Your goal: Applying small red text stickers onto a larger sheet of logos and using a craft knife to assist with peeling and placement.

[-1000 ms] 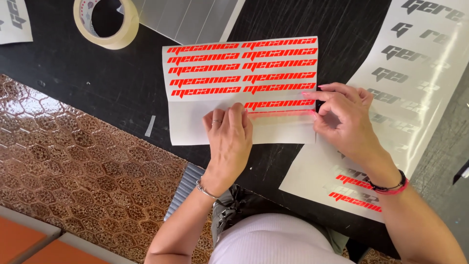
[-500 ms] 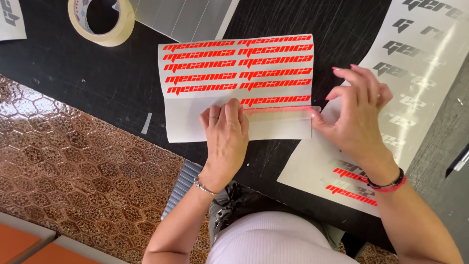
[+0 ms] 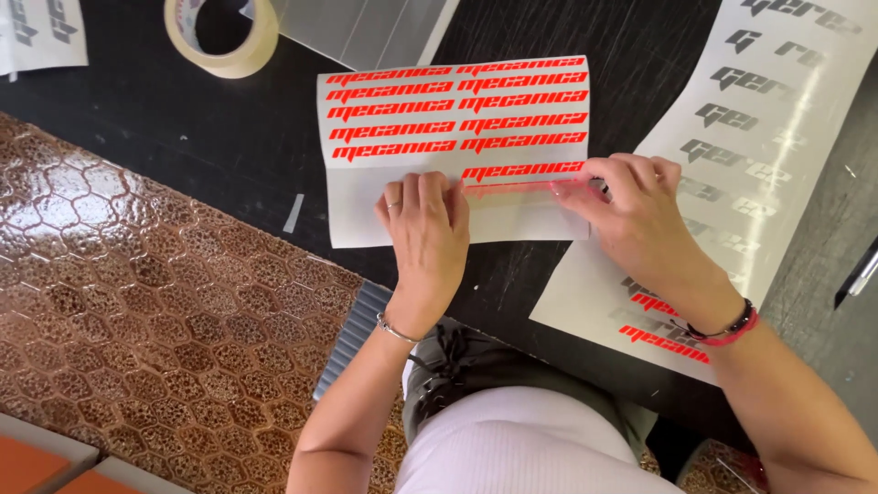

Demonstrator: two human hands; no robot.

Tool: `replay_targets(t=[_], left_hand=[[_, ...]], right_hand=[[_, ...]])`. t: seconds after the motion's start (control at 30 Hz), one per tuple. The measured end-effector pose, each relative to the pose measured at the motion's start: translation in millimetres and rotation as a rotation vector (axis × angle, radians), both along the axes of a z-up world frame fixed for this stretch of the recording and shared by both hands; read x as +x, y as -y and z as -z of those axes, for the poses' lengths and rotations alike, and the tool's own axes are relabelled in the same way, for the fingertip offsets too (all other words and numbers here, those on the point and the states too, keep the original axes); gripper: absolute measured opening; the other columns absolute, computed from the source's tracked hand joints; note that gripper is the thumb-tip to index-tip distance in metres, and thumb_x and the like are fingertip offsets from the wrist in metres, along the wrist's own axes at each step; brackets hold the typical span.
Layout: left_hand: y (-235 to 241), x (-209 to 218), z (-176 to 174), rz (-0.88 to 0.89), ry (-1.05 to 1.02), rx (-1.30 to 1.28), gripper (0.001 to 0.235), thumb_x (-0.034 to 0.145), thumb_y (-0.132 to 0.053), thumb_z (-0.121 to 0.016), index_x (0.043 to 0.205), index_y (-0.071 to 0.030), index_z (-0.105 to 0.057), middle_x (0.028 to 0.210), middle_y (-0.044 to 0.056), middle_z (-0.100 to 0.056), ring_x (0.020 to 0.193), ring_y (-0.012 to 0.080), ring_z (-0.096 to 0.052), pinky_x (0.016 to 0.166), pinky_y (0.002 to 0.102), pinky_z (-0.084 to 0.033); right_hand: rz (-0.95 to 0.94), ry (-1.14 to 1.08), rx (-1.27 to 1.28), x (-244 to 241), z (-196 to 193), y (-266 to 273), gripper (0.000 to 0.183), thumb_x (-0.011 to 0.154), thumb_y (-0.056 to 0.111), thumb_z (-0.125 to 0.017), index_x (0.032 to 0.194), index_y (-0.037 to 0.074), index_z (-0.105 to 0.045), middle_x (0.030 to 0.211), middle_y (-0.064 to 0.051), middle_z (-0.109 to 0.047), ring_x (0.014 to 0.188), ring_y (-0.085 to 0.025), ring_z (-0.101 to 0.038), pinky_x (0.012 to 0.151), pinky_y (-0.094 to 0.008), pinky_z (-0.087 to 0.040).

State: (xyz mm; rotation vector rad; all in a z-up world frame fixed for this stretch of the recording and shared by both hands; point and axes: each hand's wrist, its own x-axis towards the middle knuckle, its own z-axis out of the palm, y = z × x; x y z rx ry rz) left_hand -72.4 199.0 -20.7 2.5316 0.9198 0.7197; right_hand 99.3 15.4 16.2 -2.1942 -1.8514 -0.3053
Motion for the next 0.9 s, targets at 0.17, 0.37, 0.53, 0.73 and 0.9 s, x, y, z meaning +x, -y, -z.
replay_targets(t=[0.17,0.37,0.53,0.73,0.9], left_hand=[[-6.7,-8.8,-2.0,0.125,0.105,-0.168,0.012,0.103,-0.009,-0.064,0.095,-0.011,-0.056,0.089,0.005,-0.056,0.086,0.0261,-0.047,0.082,0.041,-0.036],[-6.8,-10.5,1.1,0.093,0.209,-0.202,0.014,0.097,-0.003,-0.065,0.104,-0.011,-0.057,0.084,0.003,-0.05,0.088,0.0291,-0.056,0.092,0.042,-0.044],[-5.9,-8.1,-0.1,0.078,0.168,-0.129,0.016,0.097,-0.015,-0.07,0.104,-0.012,-0.055,0.082,0.002,-0.049,0.088,0.0265,-0.055,0.091,0.041,-0.043],[-9.3,-5.9,8.7,0.063,0.089,0.034,0.028,0.093,-0.026,-0.076,0.094,-0.014,-0.052,0.083,0.0,-0.045,0.089,0.0253,-0.05,0.09,0.043,-0.04],[-9.2,-7.7,12.2,0.084,0.08,0.084,0.027,0.089,-0.018,-0.075,0.082,-0.014,-0.049,0.084,0.0,-0.041,0.09,0.0254,-0.046,0.089,0.043,-0.038]], right_hand=[[-0.049,0.261,-0.029,-9.1,-8.1,-20.3,0.042,0.098,-0.005,-0.065,0.124,0.026,-0.078,0.131,-0.003,-0.062,0.113,-0.025,-0.057,0.096,-0.04,-0.036],[-0.147,0.033,0.123,-50.8,8.0,-78.4,0.016,0.098,0.001,-0.06,0.093,0.016,-0.065,0.123,-0.009,-0.054,0.115,-0.035,-0.053,0.086,-0.049,-0.037],[-0.139,-0.009,0.115,-37.4,17.2,-77.6,0.017,0.096,0.001,-0.06,0.087,0.015,-0.064,0.125,-0.008,-0.053,0.119,-0.034,-0.052,0.086,-0.048,-0.035],[-0.052,0.022,0.033,-10.7,8.7,-38.5,0.026,0.099,-0.002,-0.057,0.1,0.021,-0.068,0.123,-0.005,-0.051,0.12,-0.03,-0.049,0.088,-0.048,-0.033],[0.036,0.101,-0.03,15.7,13.0,6.1,0.041,0.098,-0.002,-0.053,0.111,0.031,-0.072,0.124,-0.003,-0.051,0.12,-0.028,-0.048,0.089,-0.047,-0.031]])
